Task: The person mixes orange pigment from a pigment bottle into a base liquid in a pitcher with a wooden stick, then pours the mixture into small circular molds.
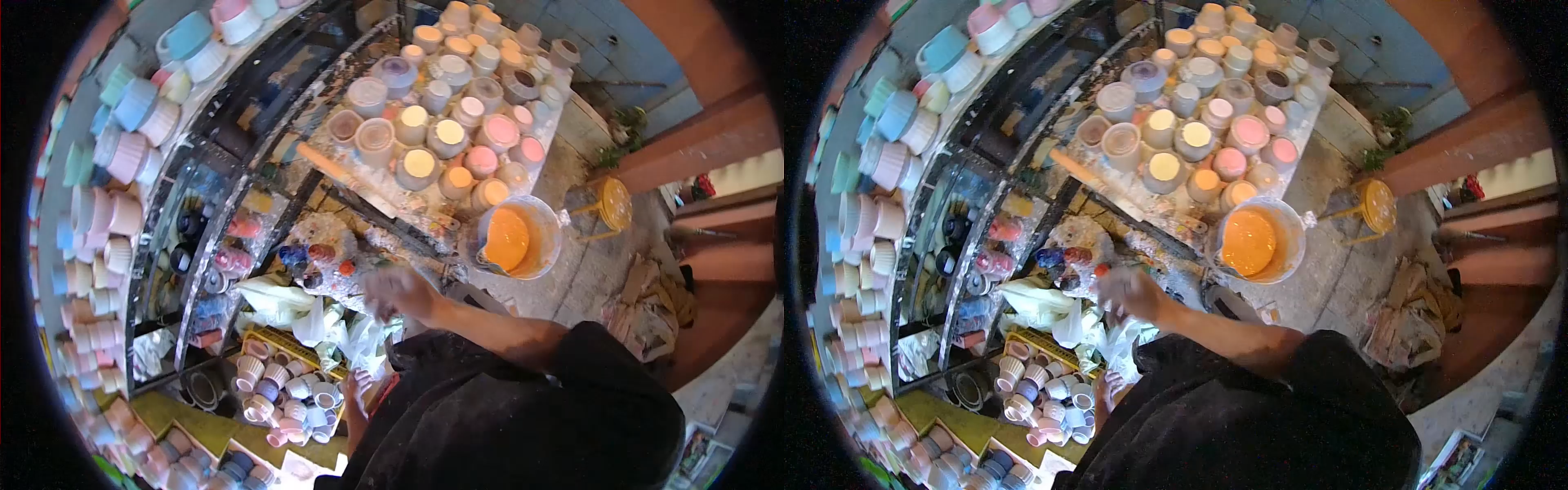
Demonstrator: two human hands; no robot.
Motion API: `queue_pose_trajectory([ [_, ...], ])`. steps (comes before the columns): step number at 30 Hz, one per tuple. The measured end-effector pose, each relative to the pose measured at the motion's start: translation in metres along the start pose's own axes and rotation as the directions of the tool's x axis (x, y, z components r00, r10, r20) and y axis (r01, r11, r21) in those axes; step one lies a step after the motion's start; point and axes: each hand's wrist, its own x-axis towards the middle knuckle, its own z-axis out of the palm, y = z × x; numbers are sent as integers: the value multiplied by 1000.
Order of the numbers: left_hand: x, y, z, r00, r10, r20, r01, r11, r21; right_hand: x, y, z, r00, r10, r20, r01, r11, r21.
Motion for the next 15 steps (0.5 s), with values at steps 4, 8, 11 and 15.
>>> queue_pose_trajectory([
  [4, 23, 40, 18, 994, 51, 95, -62, 992, 114, -111, -99, -63, 761, -579, 292, 637, 582, -506],
  [8, 52, 78, 50, 973, 131, 189, -147, 986, 75, -157, -113, -177, 348, -785, -512, 164, 589, -791],
  [11, 47, 115, 83, 944, 220, 247, -263, 952, 155, -146, -58, -269, 453, -640, -621, 225, 756, -615],
  [15, 6, 166, 130, 908, 349, 233, -402, 881, 250, -132, -36, -311, 821, -426, -381, 169, 818, -550],
])
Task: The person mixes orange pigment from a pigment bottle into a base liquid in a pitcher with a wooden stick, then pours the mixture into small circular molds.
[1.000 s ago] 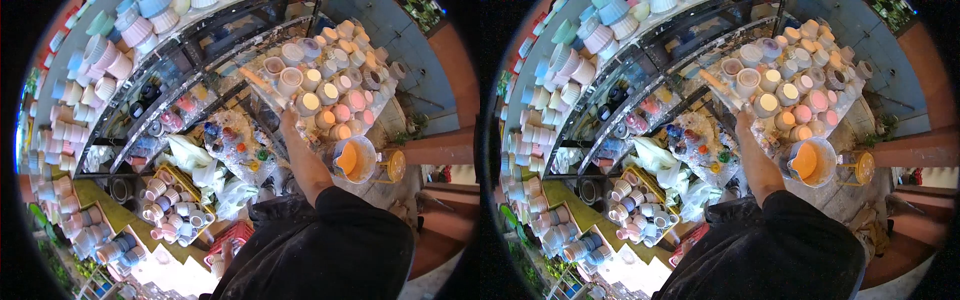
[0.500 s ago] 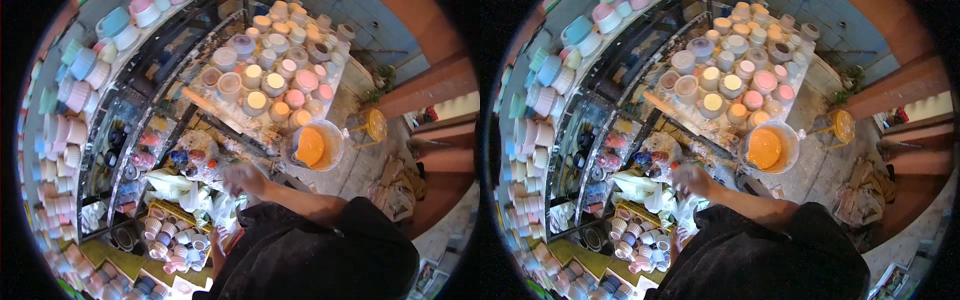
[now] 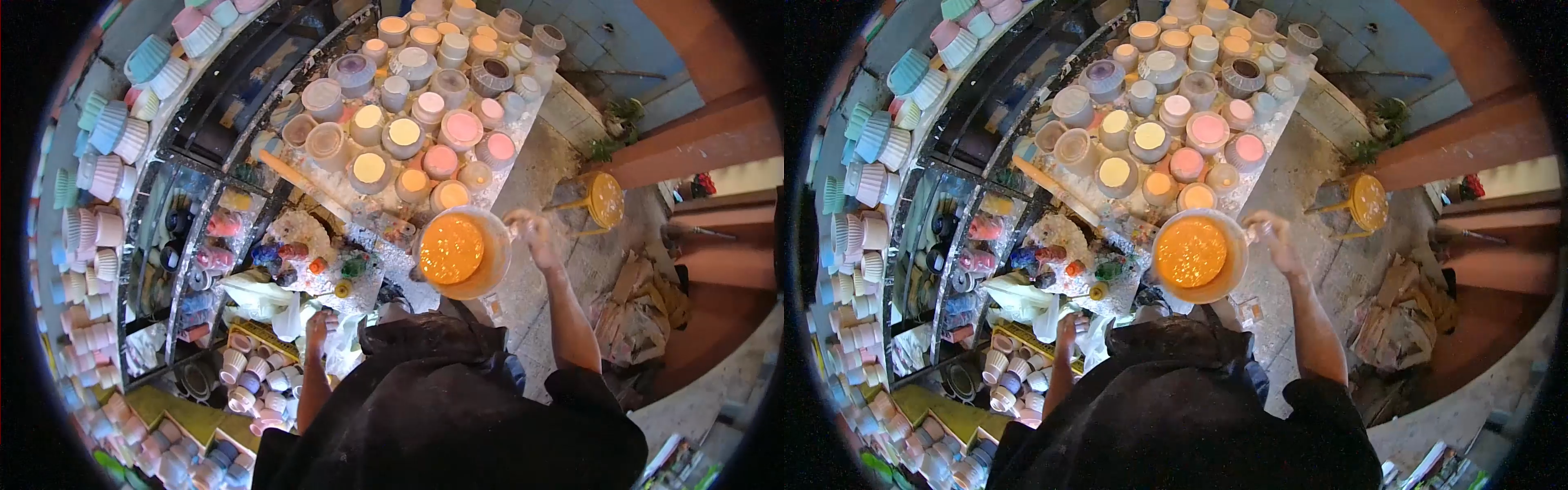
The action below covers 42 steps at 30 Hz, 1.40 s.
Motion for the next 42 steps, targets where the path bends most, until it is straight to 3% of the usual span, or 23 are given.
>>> queue_pose_trajectory([
  [3, 9, 7, 8, 1000, -9, -28, 9, 1000, 0, 24, 53, -15, 935, -133, 329, 61, 974, 220],
  [5, -1, 14, 28, 994, -41, -102, 38, 999, -31, 41, 64, -29, 856, -33, 515, -51, 988, 148],
  [6, -10, 21, 39, 989, -58, -137, 55, 998, -28, 48, 71, -31, 795, 72, 602, -204, 967, 153],
  [8, -10, 0, 48, 987, -90, -136, 80, 994, -78, 51, 63, -21, 698, 38, 715, -253, 947, 196],
  [9, -25, 10, 78, 980, -102, -170, 83, 990, -110, 63, 51, -22, 647, -110, 754, -149, 952, 267],
  [13, -55, 41, 127, 972, -25, -234, 48, 994, 96, 30, 68, 4, 818, -283, 500, 104, 929, 355],
  [14, -61, 52, 136, 967, 16, -255, 20, 990, 140, 25, 72, 10, 834, -296, 466, 145, 932, 332],
  [16, -76, 99, 155, 942, 197, -271, -109, 946, 307, 24, 31, 5, 795, -215, 567, 91, 967, 239],
  [17, -83, 124, 166, 928, 158, -338, -44, 945, 323, 19, 31, 9, 839, -209, 503, 43, 946, 320],
  [18, -77, 126, 165, 910, 207, -358, -85, 941, 326, 18, 28, 7, 820, -239, 519, 63, 941, 334],
  [19, -65, 119, 156, 875, 373, -309, -208, 866, 455, 20, 22, 3, 802, -273, 531, 88, 934, 347],
  [22, -48, 165, 158, 905, 216, -368, -162, 972, 172, 33, -25, -18, 783, -224, 580, 38, 948, 315],
  [24, -34, 204, 158, 878, 292, -380, -239, 954, 183, 41, -43, -35, 784, -166, 598, -20, 957, 291],
  [25, -25, 223, 157, 874, 316, -369, -294, 949, 115, 39, -48, -39, 833, -265, 486, 147, 952, 268],
  [26, 2, 217, 146, 813, 445, -375, -407, 895, 181, 43, -65, -39, 878, -260, 401, 176, 956, 235],
  [29, 40, 265, 148, 838, 291, -462, -423, 881, -213, 56, -108, -34, 959, -214, 184, 204, 976, 74],
  [31, 72, 291, 151, 805, 271, -528, -493, 802, -339, 57, -111, -37, 950, -310, 41, 312, 948, -60],
  [33, 136, 275, 140, 762, 367, -533, -464, 884, -55, 68, -122, -29, 967, -251, -49, 250, 968, -28],
  [35, 185, 267, 139, 711, 382, -590, -422, 903, 76, 83, -145, -19, 992, -112, -60, 117, 989, 87],
  [37, 191, 292, 156, 636, 285, -717, -384, 923, 26, 101, -164, -1, 985, -109, -135, 135, 971, 199],
  [38, 198, 290, 158, 659, 309, -686, -389, 920, 40, 112, -170, 6, 980, -105, -169, 147, 956, 256],
  [39, 202, 285, 160, 683, 330, -652, -392, 918, 54, 120, -171, -3, 994, -95, -52, 108, 925, 364],
  [42, 199, 286, 165, 571, 633, -523, -426, 773, 471, 142, -181, 6, 995, -49, -88, 76, 937, 342],
])
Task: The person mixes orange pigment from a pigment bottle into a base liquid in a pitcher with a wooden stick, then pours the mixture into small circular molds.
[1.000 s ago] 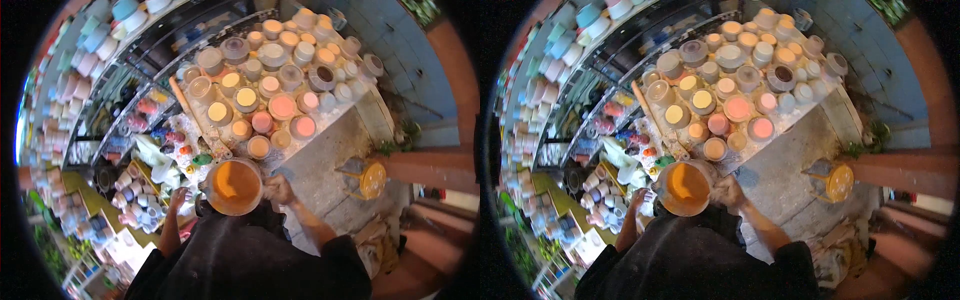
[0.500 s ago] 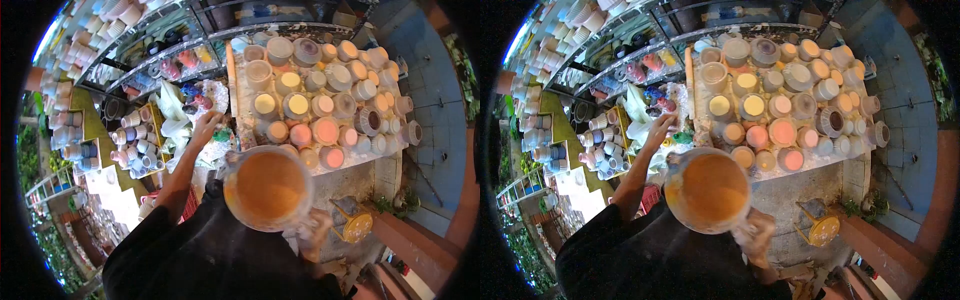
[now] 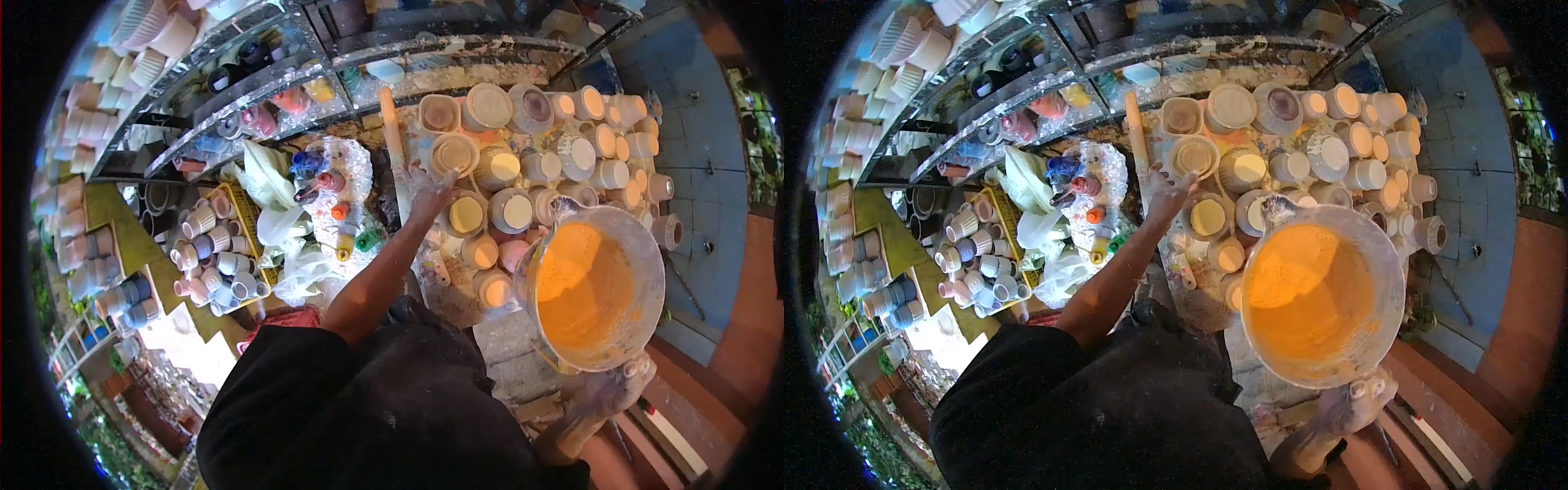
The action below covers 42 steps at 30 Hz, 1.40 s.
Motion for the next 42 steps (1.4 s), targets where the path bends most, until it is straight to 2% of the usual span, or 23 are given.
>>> queue_pose_trajectory([
  [1, -1, -6, -4, 988, 148, 53, -155, 978, 142, 3, 3, -5, 999, 22, 25, -22, 1000, -2],
  [2, -2, -6, -2, 974, 40, 224, -92, 970, 225, 7, 7, -9, 998, 44, 49, -43, 999, -6],
  [4, -1, 1, -3, 823, -181, 538, -78, 902, 424, 21, 8, 22, 1000, 13, -23, -15, 997, -75],
  [7, -13, 1, -20, 793, -196, 577, 66, 969, 239, 34, 17, 32, 1000, -4, -12, 1, 982, -191],
  [9, -9, 6, -29, 761, -231, 606, 174, 973, 151, 45, 23, 30, 996, 53, 67, -31, 956, -292],
  [11, -2, 13, -37, 726, -262, 636, 250, 962, 111, 54, 29, 46, 998, -30, 64, 50, 937, -345],
  [13, 7, 19, -41, 764, -236, 601, 237, 968, 78, 65, 30, 25, 987, 91, 134, -1, 829, -559],
  [14, 12, 22, -43, 804, -204, 558, 203, 977, 65, 69, 33, 20, 984, 109, 142, -2, 799, -601],
  [16, 22, 25, -48, 911, -96, 402, 83, 995, 49, 76, 34, 34, 986, 95, 136, 11, 781, -625],
  [18, 30, 31, -50, 973, 17, 229, -29, 998, 48, 82, 31, 51, 988, 64, 143, 42, 769, -638],
  [22, 42, 38, -54, 991, 100, 83, -107, 991, 80, 94, 28, 64, 977, 54, 209, 119, 672, -731],
  [27, 40, 27, -44, 993, 64, 95, -60, 997, -47, 109, 23, 67, 959, 116, 257, 143, 582, -800],
  [32, 43, 31, -52, 984, 66, 164, -72, 997, 31, 116, 22, 73, 952, 174, 251, 115, 556, -823],
  [35, 44, 31, -52, 979, 72, 189, -85, 994, 63, 122, 17, 83, 926, 216, 309, 190, 441, -877],
  [39, 46, 35, -54, 984, 56, 169, -62, 998, 29, 125, 19, 84, 920, 280, 274, 117, 471, -874],
  [41, 47, 31, -49, 979, 51, 196, -69, 994, 85, 125, 18, 92, 920, 316, 230, 33, 522, -852],
  [42, 47, 31, -49, 979, 49, 200, -69, 993, 97, 125, 18, 95, 921, 311, 235, 45, 513, -857],
])
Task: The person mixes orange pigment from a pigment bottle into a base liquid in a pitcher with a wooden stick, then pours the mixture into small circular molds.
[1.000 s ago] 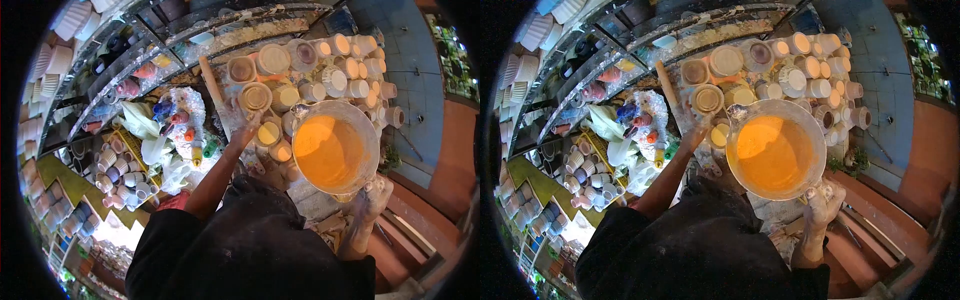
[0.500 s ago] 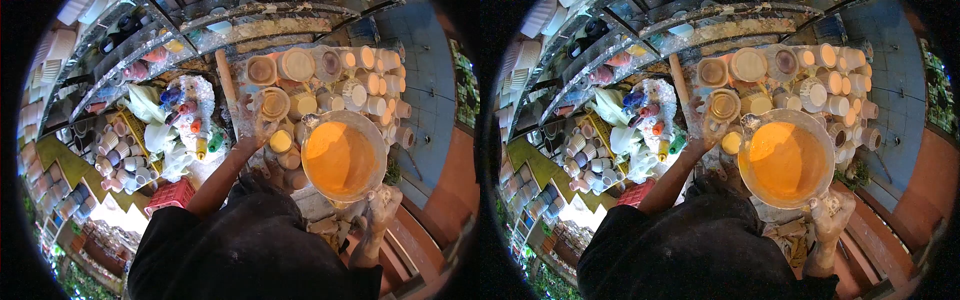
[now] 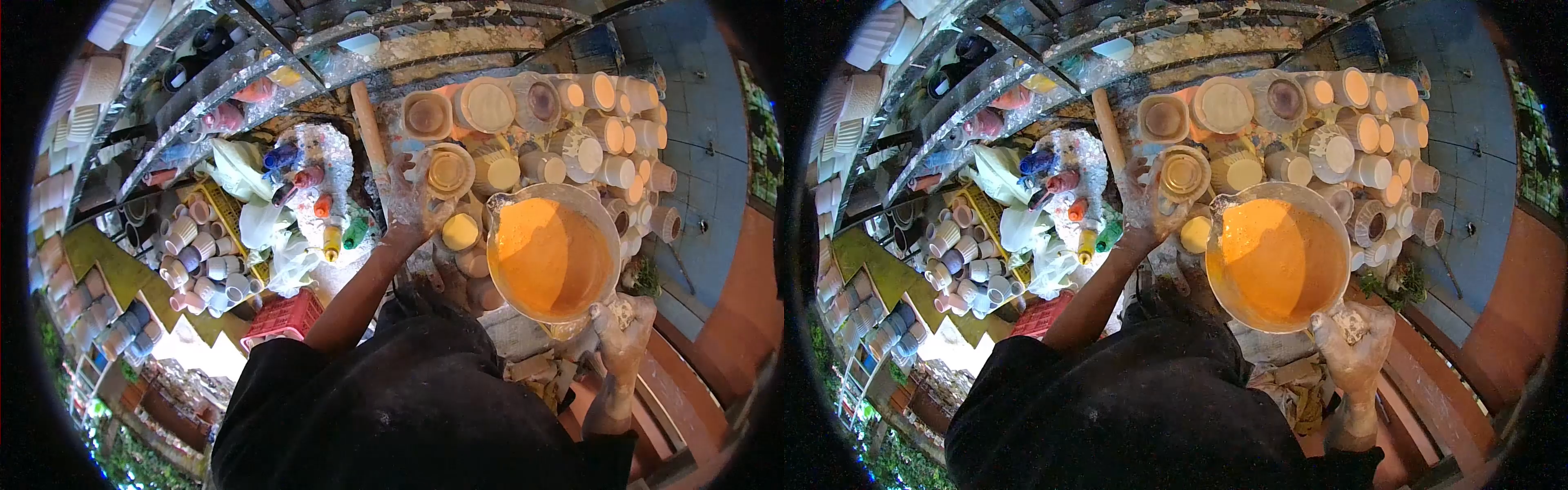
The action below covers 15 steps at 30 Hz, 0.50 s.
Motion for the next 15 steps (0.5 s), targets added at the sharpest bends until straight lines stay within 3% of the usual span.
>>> queue_pose_trajectory([
  [5, 1, 5, -6, 1000, -18, 9, 18, 1000, 9, 4, -6, -1, 991, -125, 46, 132, 975, -180],
  [8, 1, 4, -7, 1000, -17, -6, 17, 999, -32, 7, -5, 1, 997, -71, 27, 73, 992, -107],
  [14, 2, 5, -10, 1000, -22, 0, 22, 999, -25, 8, -5, 3, 994, -109, 16, 110, 981, -158],
  [15, 1, 5, -10, 1000, -17, -12, 17, 1000, -23, 9, -9, 2, 999, -38, 35, 42, 990, -133],
])
